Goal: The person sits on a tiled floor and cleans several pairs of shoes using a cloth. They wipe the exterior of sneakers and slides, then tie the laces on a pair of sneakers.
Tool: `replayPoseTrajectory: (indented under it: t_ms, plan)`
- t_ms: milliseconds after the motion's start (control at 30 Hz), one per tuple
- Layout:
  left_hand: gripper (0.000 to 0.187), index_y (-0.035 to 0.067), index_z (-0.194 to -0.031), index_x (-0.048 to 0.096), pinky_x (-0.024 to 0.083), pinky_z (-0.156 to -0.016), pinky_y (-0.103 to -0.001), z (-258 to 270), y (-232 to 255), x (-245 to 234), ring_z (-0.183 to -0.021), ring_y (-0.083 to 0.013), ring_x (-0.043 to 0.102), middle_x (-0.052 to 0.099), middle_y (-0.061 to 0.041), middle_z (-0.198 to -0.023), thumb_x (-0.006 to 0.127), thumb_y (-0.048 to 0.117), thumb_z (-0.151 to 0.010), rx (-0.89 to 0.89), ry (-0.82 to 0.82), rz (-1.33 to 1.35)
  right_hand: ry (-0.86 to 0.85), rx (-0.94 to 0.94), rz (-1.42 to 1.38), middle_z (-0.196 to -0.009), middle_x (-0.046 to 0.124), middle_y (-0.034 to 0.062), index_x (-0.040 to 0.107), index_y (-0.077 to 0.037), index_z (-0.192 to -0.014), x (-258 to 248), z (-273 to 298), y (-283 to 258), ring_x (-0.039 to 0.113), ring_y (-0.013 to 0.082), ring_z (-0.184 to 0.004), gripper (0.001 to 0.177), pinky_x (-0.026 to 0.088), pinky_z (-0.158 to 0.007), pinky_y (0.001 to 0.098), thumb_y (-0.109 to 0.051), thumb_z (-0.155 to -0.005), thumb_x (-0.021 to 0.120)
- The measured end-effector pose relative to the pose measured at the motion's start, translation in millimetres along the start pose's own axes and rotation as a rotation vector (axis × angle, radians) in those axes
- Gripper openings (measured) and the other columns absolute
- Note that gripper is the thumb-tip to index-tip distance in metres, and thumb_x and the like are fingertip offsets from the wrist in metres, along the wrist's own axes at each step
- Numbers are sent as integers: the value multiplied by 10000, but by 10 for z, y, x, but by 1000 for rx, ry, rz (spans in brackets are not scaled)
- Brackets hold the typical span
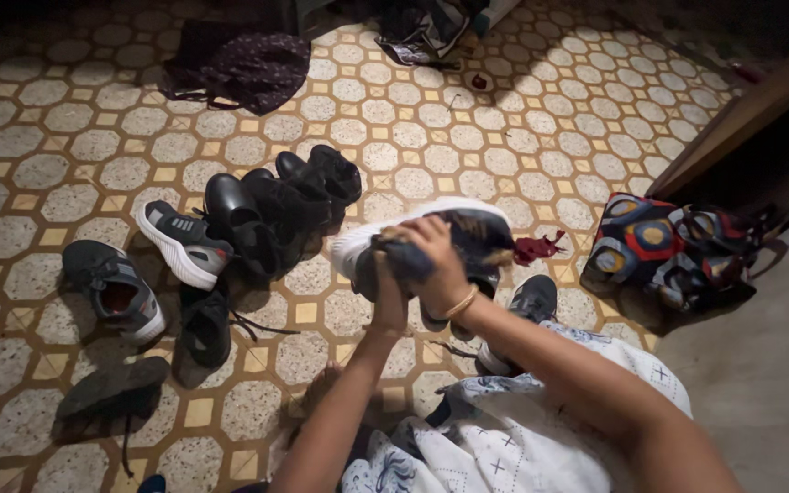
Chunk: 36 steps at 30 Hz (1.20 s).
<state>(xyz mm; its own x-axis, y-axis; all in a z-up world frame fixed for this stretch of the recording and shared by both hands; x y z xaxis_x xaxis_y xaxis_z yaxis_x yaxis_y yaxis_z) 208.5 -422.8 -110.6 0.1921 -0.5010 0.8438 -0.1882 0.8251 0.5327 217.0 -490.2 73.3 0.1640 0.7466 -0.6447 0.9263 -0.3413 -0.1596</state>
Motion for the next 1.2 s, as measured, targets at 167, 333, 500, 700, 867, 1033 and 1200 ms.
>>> replayPoseTrajectory:
  t_ms: [167,333,500,700,867,1033,1200]
  plan:
    - [806,43,-1428,491,437,-1092,-337,50,163,227,-1258,-182,562,580,-50,-1385,544,670,-923,47,-54,100,47,89,124,-1186,687,165,689,-40,-1164,-279,-126,560,636,353,-1160,438,512,-1019,462,-72,-742,800]
    - [798,33,-1485,455,405,-1116,-334,60,283,248,-1286,-175,504,541,-52,-1396,549,661,-1001,100,96,42,135,264,264,-1136,675,144,724,-90,-1194,-661,-210,773,623,352,-1100,442,485,-961,466,-111,-768,841]
    - [801,102,-1413,478,470,-1077,-333,45,152,156,-1255,-165,584,588,-21,-1379,486,695,-873,-11,46,76,-22,232,-89,-1195,669,160,659,-49,-1146,-84,-19,-219,606,380,-1161,465,520,-966,440,-66,-694,767]
    - [856,-65,-1422,476,421,-1068,-360,3,281,273,-1251,-232,518,565,-126,-1340,491,703,-1045,33,-124,56,82,283,175,-1121,661,183,666,-25,-1122,-403,-173,839,646,410,-1037,345,525,-913,474,-58,-792,764]
    - [932,39,-1516,375,304,-1127,-345,-175,415,-41,-1366,-154,456,535,-66,-1433,468,749,-919,-197,225,-335,44,634,223,-1079,683,233,709,-43,-1124,-376,361,1817,636,452,-983,282,517,-808,515,-144,-872,784]
    - [1020,103,-1616,225,227,-1224,-432,-421,26,-1046,-1471,-262,283,294,-118,-1614,511,780,-909,-452,431,-407,81,740,-71,-995,729,219,717,-30,-1097,46,522,2050,710,404,-965,320,559,-804,454,-240,-872,805]
    - [915,-79,-1390,552,444,-1111,-444,-656,42,-1896,-1319,-419,550,570,-314,-1399,625,698,-911,-235,284,-1576,30,684,-134,-972,747,199,717,-21,-1062,79,447,1973,736,365,-921,346,564,-800,432,-263,-849,842]
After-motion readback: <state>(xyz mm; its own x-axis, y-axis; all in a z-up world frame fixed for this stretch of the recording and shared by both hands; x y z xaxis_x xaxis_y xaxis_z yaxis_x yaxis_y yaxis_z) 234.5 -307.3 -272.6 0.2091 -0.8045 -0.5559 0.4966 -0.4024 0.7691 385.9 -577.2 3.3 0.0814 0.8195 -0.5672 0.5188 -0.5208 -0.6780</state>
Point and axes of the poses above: each hand's wrist, its own z-axis away from the middle knuckle, its own x-axis out of the palm, y = z × x, the point moved 6 cm from there along -z, towards the middle knuckle
